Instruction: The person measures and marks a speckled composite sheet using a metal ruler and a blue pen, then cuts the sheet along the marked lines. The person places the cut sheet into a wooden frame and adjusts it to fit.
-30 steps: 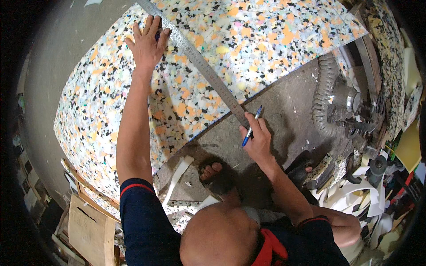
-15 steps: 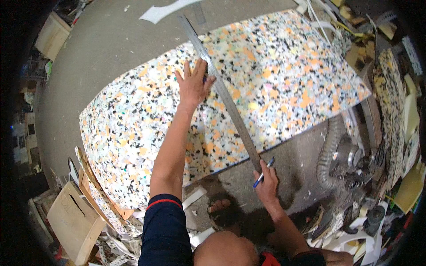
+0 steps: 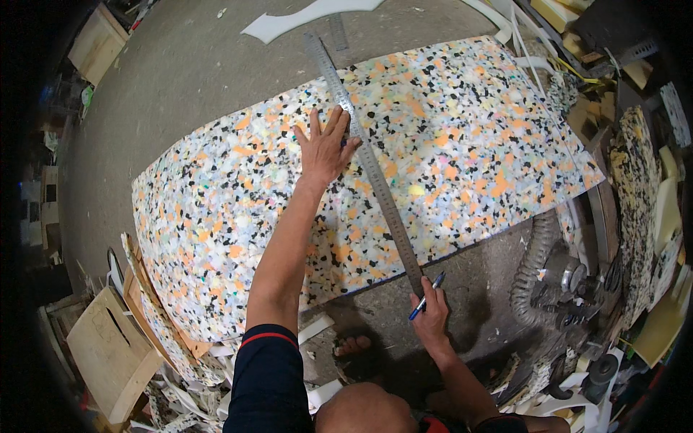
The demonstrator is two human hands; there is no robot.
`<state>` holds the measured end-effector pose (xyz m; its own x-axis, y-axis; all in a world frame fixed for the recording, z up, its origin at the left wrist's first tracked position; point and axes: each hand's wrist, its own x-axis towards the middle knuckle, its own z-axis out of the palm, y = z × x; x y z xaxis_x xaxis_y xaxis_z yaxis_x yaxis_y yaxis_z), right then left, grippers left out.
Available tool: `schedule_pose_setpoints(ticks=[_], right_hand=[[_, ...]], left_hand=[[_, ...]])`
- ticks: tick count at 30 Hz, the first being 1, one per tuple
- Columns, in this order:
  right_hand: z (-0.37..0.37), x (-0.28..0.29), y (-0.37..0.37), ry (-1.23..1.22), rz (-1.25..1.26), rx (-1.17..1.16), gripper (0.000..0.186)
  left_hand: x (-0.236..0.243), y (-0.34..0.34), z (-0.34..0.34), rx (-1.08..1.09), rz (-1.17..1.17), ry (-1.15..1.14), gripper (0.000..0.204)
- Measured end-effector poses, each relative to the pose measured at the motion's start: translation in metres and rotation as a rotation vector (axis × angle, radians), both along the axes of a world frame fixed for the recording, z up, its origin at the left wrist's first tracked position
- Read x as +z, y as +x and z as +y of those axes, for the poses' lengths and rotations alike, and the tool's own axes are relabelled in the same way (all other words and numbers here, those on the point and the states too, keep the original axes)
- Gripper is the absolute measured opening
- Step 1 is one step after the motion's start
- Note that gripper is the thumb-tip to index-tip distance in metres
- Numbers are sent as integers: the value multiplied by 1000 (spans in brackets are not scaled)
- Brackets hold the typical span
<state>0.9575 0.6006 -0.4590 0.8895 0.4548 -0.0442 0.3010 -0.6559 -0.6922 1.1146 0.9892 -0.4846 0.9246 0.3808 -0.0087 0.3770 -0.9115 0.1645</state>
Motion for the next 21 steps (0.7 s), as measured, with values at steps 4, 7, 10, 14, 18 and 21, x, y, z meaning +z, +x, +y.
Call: schedule_pose_setpoints(ticks=[4, 7, 10, 14, 18, 21], right_hand=[[-2, -6, 0, 1, 8, 15, 52], [-1, -8, 0, 21, 8, 27, 52], [-1, -5, 3, 10, -44, 59, 54], [0, 1, 4, 9, -31, 55, 54], [0, 7, 2, -39, 32, 54, 54], [1, 8, 4, -47, 26, 69, 53]], left_hand=[[-3, 0, 1, -9, -28, 53, 66], [-4, -2, 2, -4, -16, 65, 66], [0, -1, 3, -2, -4, 45, 65], [8, 1, 0, 2, 40, 1, 64], [11, -3, -1, 0, 26, 1, 63], [11, -4, 0, 3, 17, 28, 62]])
